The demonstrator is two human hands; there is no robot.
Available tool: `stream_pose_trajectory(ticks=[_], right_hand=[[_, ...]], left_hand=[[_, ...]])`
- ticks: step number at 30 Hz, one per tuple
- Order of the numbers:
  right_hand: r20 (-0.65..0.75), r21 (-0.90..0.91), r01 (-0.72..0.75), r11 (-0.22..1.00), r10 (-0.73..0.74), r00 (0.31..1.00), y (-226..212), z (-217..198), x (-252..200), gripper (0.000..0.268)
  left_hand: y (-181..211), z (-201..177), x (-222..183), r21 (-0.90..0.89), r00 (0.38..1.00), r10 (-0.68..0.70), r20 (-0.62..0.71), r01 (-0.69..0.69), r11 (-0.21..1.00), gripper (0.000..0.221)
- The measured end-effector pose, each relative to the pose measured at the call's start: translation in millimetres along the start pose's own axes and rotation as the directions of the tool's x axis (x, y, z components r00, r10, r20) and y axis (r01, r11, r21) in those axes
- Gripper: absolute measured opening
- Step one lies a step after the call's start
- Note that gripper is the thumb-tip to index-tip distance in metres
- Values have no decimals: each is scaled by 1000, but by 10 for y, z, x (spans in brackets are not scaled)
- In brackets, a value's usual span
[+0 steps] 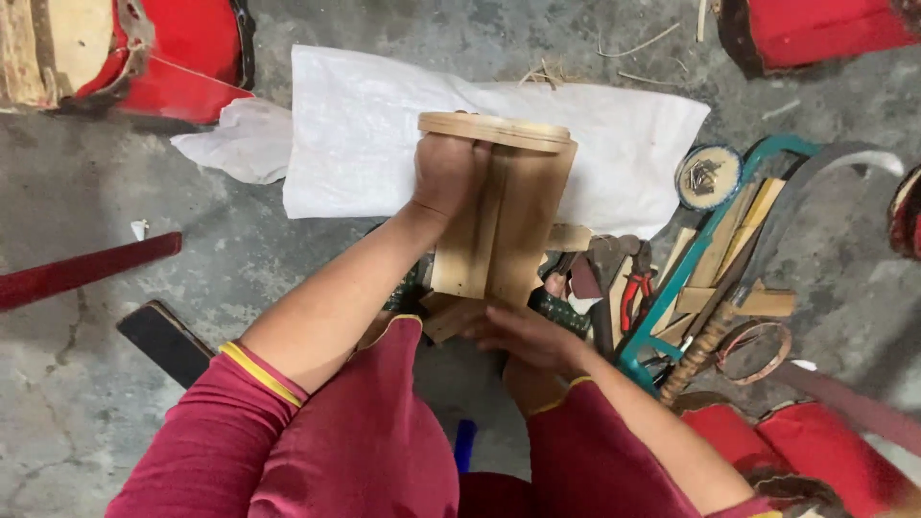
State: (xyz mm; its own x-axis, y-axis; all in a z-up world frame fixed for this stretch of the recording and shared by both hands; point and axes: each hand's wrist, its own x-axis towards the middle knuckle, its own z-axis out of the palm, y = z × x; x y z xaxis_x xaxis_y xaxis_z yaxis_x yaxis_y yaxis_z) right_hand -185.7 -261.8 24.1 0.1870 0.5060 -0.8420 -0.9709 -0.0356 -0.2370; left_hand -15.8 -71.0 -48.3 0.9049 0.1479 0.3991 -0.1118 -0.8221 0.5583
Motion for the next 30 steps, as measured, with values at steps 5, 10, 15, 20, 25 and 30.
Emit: stream_pose_trajectory(ticks=[5, 10, 15, 20, 25, 30], right_hand=[[140, 143, 172, 975, -192, 971, 400, -361, 481, 41], [139, 100, 231, 968, -243, 960, 354, -200, 381, 43], [30, 30, 393, 919, -394, 919, 499, -203, 513, 32], [-90, -209, 298, 931, -322, 942, 260, -9, 382, 34], [118, -840, 174, 513, -138, 983, -255, -210, -52, 51], [-293, -954, -242, 178, -380, 877, -1458, 254, -1051, 36]], left_hand=[[80, -297, 107, -144, 991, -12, 134, 32, 989, 22], [124, -397, 154, -112, 978, 10, 208, 14, 994, 21], [126, -409, 130, -74, 983, -8, 185, 22, 997, 20], [211, -503, 162, -135, 982, -29, 185, 54, 989, 18], [68, -333, 53, -92, 967, -134, 218, 157, 983, 18], [248, -466, 121, -247, 946, -225, 232, 281, 927, 5]])
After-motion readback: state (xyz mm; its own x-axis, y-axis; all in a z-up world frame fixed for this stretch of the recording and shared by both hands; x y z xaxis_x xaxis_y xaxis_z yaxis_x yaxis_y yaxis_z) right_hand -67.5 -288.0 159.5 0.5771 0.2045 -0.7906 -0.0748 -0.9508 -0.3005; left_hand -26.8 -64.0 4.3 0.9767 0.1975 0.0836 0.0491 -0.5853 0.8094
